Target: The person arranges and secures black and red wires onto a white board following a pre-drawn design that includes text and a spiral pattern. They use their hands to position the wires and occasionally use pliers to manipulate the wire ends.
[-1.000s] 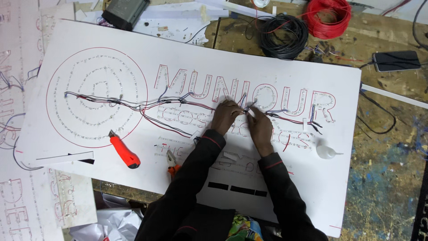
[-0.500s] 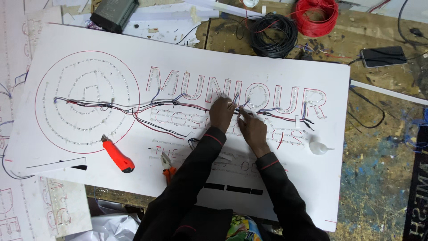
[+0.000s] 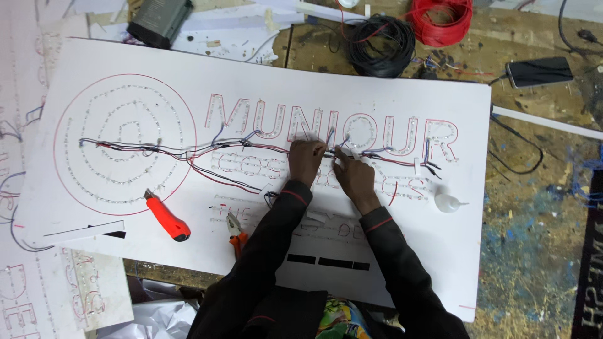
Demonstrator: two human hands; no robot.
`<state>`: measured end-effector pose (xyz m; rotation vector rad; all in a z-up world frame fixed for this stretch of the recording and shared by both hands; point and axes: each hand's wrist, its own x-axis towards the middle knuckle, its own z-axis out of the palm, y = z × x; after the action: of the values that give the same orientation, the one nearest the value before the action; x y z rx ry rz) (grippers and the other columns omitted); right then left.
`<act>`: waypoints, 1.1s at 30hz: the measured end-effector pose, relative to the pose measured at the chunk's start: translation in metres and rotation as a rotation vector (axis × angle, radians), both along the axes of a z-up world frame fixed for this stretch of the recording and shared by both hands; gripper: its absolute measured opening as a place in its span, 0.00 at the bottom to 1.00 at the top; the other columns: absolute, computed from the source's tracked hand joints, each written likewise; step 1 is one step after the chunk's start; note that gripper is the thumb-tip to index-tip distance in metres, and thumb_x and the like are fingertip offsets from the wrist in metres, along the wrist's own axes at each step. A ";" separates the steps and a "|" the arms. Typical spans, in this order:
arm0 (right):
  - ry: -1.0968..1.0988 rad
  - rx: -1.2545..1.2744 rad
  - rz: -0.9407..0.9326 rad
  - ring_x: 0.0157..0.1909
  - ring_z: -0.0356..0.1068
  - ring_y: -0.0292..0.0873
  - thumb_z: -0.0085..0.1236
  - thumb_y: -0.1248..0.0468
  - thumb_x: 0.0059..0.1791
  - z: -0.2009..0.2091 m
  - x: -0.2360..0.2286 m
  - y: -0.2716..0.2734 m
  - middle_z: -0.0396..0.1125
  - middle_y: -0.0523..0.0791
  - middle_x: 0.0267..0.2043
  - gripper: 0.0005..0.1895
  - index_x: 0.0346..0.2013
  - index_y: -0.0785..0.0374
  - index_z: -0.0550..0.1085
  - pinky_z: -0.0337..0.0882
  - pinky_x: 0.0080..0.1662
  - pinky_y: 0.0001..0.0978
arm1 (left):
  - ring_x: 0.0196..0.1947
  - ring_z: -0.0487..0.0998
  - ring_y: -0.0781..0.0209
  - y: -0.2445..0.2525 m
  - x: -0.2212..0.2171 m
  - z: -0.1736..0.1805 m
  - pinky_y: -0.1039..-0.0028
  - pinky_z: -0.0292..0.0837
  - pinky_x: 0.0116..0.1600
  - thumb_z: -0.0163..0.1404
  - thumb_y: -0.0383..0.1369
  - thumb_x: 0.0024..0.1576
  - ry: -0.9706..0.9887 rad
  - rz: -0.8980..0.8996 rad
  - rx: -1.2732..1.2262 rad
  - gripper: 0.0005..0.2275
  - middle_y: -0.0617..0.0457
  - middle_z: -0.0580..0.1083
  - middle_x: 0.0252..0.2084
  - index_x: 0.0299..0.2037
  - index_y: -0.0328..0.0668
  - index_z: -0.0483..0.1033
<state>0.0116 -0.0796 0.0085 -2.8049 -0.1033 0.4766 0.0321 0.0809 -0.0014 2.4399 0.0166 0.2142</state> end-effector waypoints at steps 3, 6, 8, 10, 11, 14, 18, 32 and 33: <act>0.037 0.008 0.012 0.55 0.82 0.69 0.47 0.40 0.61 0.000 0.002 -0.001 0.82 0.58 0.47 0.31 0.81 0.29 0.68 0.79 0.57 0.66 | 0.50 0.86 0.49 0.022 -0.017 -0.002 0.56 0.81 0.60 0.66 0.37 0.64 -0.014 -0.070 -0.159 0.09 0.55 0.87 0.45 0.53 0.58 0.86; 0.076 0.054 -0.012 0.56 0.82 0.70 0.50 0.43 0.60 -0.003 0.001 -0.005 0.82 0.59 0.50 0.31 0.81 0.29 0.68 0.79 0.59 0.67 | 0.51 0.85 0.39 0.037 -0.035 -0.006 0.48 0.83 0.59 0.56 0.29 0.72 0.043 -0.018 -0.313 0.08 0.44 0.84 0.50 0.59 0.45 0.84; 0.088 0.062 -0.018 0.58 0.81 0.71 0.51 0.42 0.60 0.000 0.002 -0.002 0.82 0.60 0.51 0.29 0.78 0.33 0.72 0.78 0.60 0.65 | 0.52 0.85 0.52 0.047 -0.032 -0.008 0.60 0.82 0.60 0.59 0.35 0.71 0.050 0.048 -0.160 0.08 0.56 0.83 0.48 0.57 0.52 0.85; 0.049 0.089 -0.035 0.57 0.82 0.69 0.53 0.44 0.60 0.000 0.003 0.000 0.82 0.59 0.49 0.27 0.76 0.35 0.75 0.79 0.58 0.64 | 0.51 0.84 0.43 0.043 -0.026 -0.003 0.50 0.81 0.58 0.60 0.36 0.70 0.053 0.041 -0.122 0.08 0.48 0.83 0.46 0.54 0.46 0.86; 0.006 0.112 -0.064 0.55 0.83 0.68 0.55 0.47 0.60 0.001 0.007 0.001 0.82 0.58 0.48 0.25 0.73 0.37 0.78 0.80 0.56 0.64 | 0.50 0.84 0.33 0.040 -0.020 0.001 0.41 0.80 0.57 0.61 0.36 0.69 0.055 0.021 -0.089 0.09 0.40 0.83 0.45 0.52 0.39 0.86; -0.008 0.143 -0.061 0.56 0.82 0.67 0.56 0.45 0.59 0.001 0.018 0.001 0.83 0.54 0.51 0.23 0.69 0.32 0.80 0.80 0.58 0.63 | 0.52 0.84 0.56 0.038 -0.014 -0.003 0.60 0.80 0.60 0.66 0.43 0.61 -0.011 -0.106 0.121 0.05 0.64 0.85 0.44 0.46 0.64 0.89; -0.067 0.238 -0.061 0.52 0.84 0.61 0.64 0.48 0.57 0.004 0.027 0.018 0.84 0.47 0.50 0.22 0.67 0.33 0.82 0.82 0.56 0.57 | 0.50 0.84 0.45 0.029 -0.012 -0.006 0.54 0.76 0.67 0.64 0.37 0.66 -0.033 -0.120 0.105 0.04 0.53 0.85 0.42 0.44 0.51 0.89; 0.216 0.294 -0.053 0.65 0.78 0.67 0.74 0.45 0.50 0.022 0.052 0.015 0.84 0.50 0.55 0.18 0.54 0.37 0.88 0.75 0.66 0.63 | 0.49 0.82 0.52 0.045 -0.002 -0.007 0.55 0.80 0.60 0.73 0.39 0.57 0.113 -0.159 -0.400 0.21 0.59 0.83 0.43 0.60 0.62 0.85; 0.211 0.296 -0.053 0.65 0.78 0.67 0.74 0.45 0.50 0.025 0.051 0.014 0.84 0.50 0.55 0.18 0.54 0.37 0.88 0.75 0.66 0.63 | 0.49 0.82 0.52 0.055 -0.004 -0.007 0.55 0.80 0.60 0.73 0.39 0.57 0.109 -0.160 -0.397 0.21 0.59 0.83 0.43 0.60 0.62 0.85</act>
<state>0.0627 -0.0660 0.0334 -2.4472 -0.0489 0.6807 0.0285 0.1362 -0.0081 2.0419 -0.0811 0.0036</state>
